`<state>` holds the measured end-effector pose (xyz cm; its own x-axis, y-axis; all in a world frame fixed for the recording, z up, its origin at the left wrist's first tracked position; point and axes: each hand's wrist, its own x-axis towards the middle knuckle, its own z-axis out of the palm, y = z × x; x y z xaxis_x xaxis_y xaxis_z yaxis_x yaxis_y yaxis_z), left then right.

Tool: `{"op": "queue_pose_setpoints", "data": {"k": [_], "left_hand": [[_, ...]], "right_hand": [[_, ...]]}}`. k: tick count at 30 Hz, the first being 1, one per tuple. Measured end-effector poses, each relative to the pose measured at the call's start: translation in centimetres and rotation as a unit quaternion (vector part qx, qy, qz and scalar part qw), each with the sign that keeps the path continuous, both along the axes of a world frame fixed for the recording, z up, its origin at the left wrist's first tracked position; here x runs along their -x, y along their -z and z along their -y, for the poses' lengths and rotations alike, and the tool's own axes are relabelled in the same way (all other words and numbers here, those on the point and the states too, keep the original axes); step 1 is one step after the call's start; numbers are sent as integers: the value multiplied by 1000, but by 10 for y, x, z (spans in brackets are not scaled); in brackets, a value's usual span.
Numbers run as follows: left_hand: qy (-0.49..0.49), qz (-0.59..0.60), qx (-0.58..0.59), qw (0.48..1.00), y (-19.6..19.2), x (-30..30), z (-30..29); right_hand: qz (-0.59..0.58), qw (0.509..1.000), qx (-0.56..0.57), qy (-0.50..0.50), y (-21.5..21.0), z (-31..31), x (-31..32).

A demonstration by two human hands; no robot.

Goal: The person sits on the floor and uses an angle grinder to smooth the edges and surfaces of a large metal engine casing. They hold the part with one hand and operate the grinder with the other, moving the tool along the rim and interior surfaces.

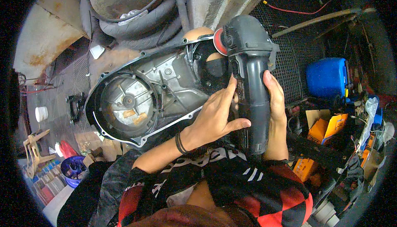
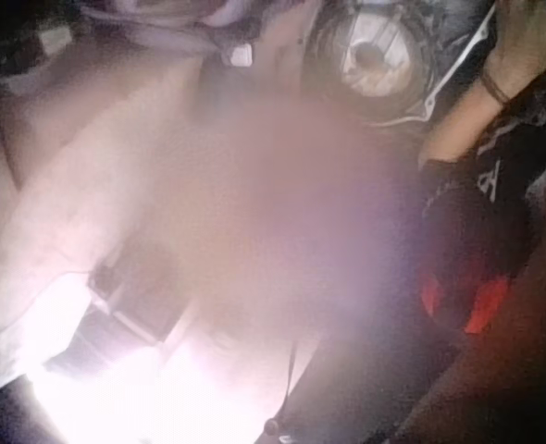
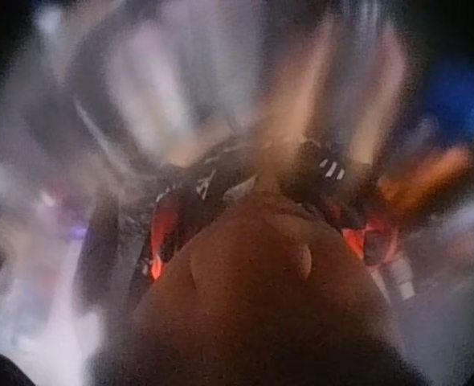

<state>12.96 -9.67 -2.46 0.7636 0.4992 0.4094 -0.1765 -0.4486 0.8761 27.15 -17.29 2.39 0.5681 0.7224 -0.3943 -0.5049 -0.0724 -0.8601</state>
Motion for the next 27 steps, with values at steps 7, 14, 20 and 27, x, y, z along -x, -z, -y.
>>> {"op": "queue_pose_setpoints", "data": {"k": [7, 14, 20, 27], "left_hand": [[15, -26, -24, 999, 4, -3, -1], [8, -59, -54, 997, 5, -1, 8], [20, -63, -53, 996, 2, -9, 6], [35, -76, -56, 995, 2, -6, 5]], "right_hand": [[-60, 998, -15, -3, 4, 6, -1], [-10, 999, 9, 49, -4, 9, 12], [-34, 995, 19, 89, -1, 14, 6], [-14, 998, 10, 64, 3, 14, 2]]}}
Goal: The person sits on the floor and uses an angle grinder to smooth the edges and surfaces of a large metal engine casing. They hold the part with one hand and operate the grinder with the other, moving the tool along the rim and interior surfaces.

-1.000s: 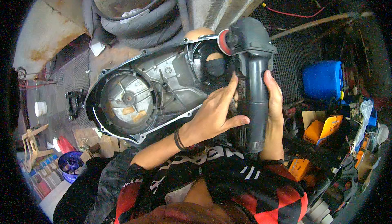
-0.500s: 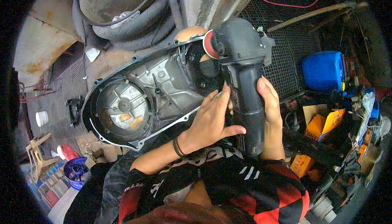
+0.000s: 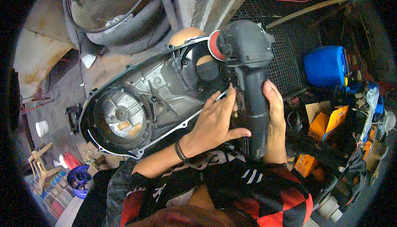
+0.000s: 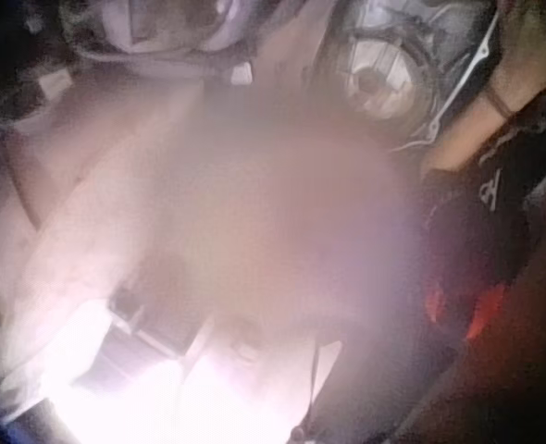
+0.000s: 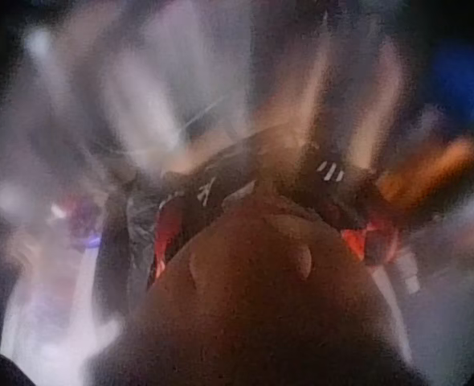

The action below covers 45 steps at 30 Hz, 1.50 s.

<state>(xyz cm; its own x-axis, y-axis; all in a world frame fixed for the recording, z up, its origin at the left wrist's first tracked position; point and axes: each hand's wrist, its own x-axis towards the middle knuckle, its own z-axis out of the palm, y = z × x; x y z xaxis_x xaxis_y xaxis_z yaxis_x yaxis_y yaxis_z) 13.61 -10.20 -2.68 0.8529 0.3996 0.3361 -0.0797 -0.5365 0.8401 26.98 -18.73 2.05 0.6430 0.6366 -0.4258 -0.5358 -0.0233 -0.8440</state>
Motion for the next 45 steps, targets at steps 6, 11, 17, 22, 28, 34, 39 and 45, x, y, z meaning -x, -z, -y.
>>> {"op": "queue_pose_setpoints", "data": {"k": [6, 11, 17, 22, 28, 34, 39, 45], "left_hand": [[-36, 11, -24, 999, -2, 15, -2], [-56, 24, -28, 998, -1, 27, -5], [-38, 15, -28, 999, -6, 31, -11], [-52, 36, -29, 998, -6, 36, -11], [-56, 45, -15, 997, -6, 38, -12], [-62, 60, 21, 996, -3, 40, -12], [-73, 91, 45, 992, 0, 41, -10], [-66, 91, 42, 993, 3, 46, -11]], "right_hand": [[50, 988, -55, -134, -12, -14, 8], [55, 982, -41, -174, -10, -21, 7], [41, 974, -49, -218, -18, -30, 5], [41, 972, -35, -229, -23, -36, 8], [36, 966, -11, -257, -31, -43, 7], [44, 963, -8, -266, -36, -50, 10], [28, 958, -13, -284, -40, -53, 13], [45, 967, 6, -251, -46, -53, 24]]}}
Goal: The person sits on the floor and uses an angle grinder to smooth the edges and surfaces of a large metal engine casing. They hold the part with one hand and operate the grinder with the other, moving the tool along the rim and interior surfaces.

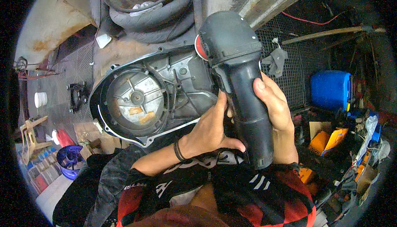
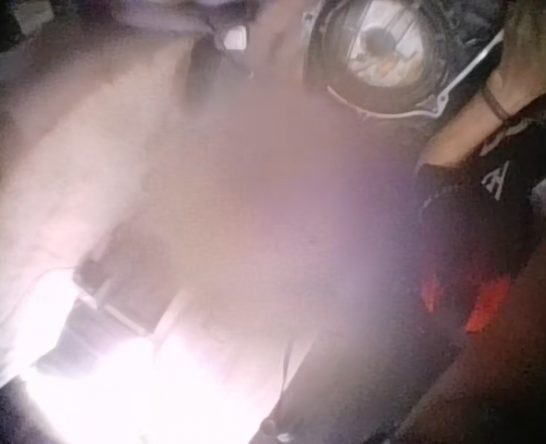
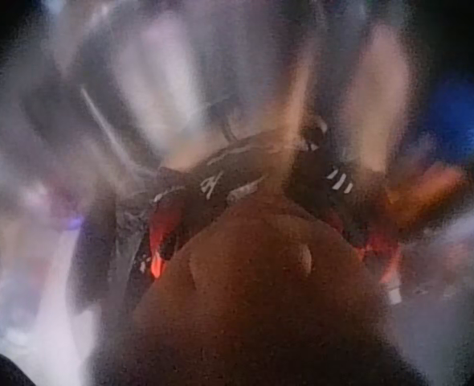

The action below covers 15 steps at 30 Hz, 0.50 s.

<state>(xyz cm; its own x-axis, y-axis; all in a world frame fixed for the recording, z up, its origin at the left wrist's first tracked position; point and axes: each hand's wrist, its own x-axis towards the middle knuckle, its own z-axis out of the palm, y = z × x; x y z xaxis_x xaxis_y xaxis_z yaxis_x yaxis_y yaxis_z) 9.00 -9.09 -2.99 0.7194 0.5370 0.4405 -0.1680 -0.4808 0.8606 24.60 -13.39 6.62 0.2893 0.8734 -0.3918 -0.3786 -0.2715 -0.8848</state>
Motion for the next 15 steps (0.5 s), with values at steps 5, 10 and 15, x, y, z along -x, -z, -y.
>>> {"op": "queue_pose_setpoints", "data": {"k": [5, 10, 15], "left_hand": [[15, 1, 22, 1000, 3, 0, 2], [-14, 40, 1, 999, 1, -4, 2], [-15, 25, -16, 999, -1, -7, -1]], "right_hand": [[17, 999, -23, 20, -1, 4, 9], [42, 997, 9, 64, 1, 7, 10], [54, 995, 18, 80, 2, 11, 7]]}}
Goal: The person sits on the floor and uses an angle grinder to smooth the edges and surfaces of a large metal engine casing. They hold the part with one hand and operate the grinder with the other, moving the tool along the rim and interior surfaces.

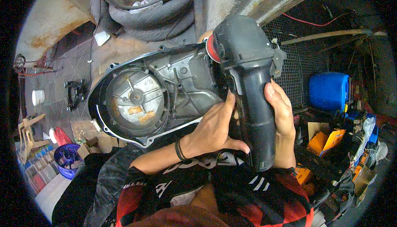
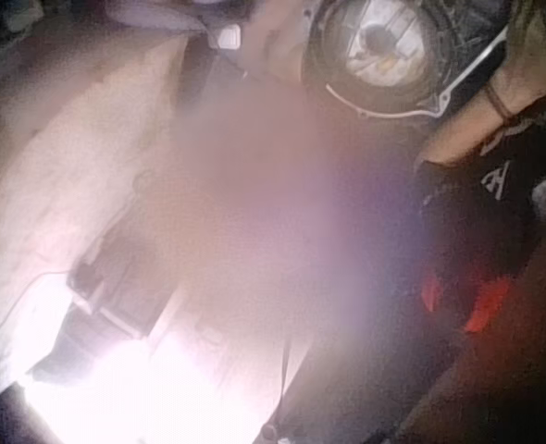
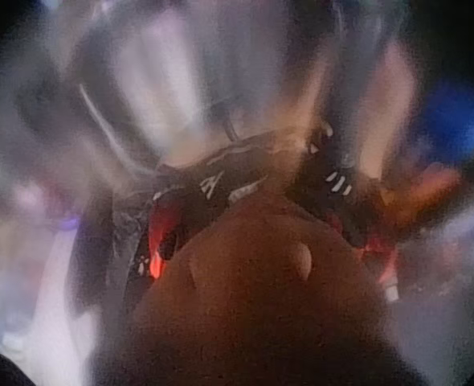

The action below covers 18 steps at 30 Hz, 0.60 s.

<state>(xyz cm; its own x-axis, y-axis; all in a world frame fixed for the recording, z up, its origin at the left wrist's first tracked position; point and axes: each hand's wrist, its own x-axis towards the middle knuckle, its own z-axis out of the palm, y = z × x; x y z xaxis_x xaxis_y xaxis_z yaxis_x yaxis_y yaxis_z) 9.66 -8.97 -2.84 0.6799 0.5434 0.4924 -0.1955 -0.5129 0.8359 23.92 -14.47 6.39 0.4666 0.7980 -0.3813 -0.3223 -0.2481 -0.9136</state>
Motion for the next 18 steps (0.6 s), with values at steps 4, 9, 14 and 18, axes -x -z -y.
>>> {"op": "queue_pose_setpoints", "data": {"k": [4, 9, 14, 18], "left_hand": [[-1, -3, 0, 1000, 0, -2, -1], [12, -14, 1, 1000, 5, -1, 1], [7, -13, 6, 1000, 3, 0, 3], [1, -5, -14, 1000, 9, 2, 5]], "right_hand": [[-39, 999, 5, 6, -5, -4, 1], [-49, 998, -11, -47, -6, -6, -8], [-7, 999, -29, -41, -3, -5, 0], [-32, 995, -24, -93, 2, -6, -9]]}}
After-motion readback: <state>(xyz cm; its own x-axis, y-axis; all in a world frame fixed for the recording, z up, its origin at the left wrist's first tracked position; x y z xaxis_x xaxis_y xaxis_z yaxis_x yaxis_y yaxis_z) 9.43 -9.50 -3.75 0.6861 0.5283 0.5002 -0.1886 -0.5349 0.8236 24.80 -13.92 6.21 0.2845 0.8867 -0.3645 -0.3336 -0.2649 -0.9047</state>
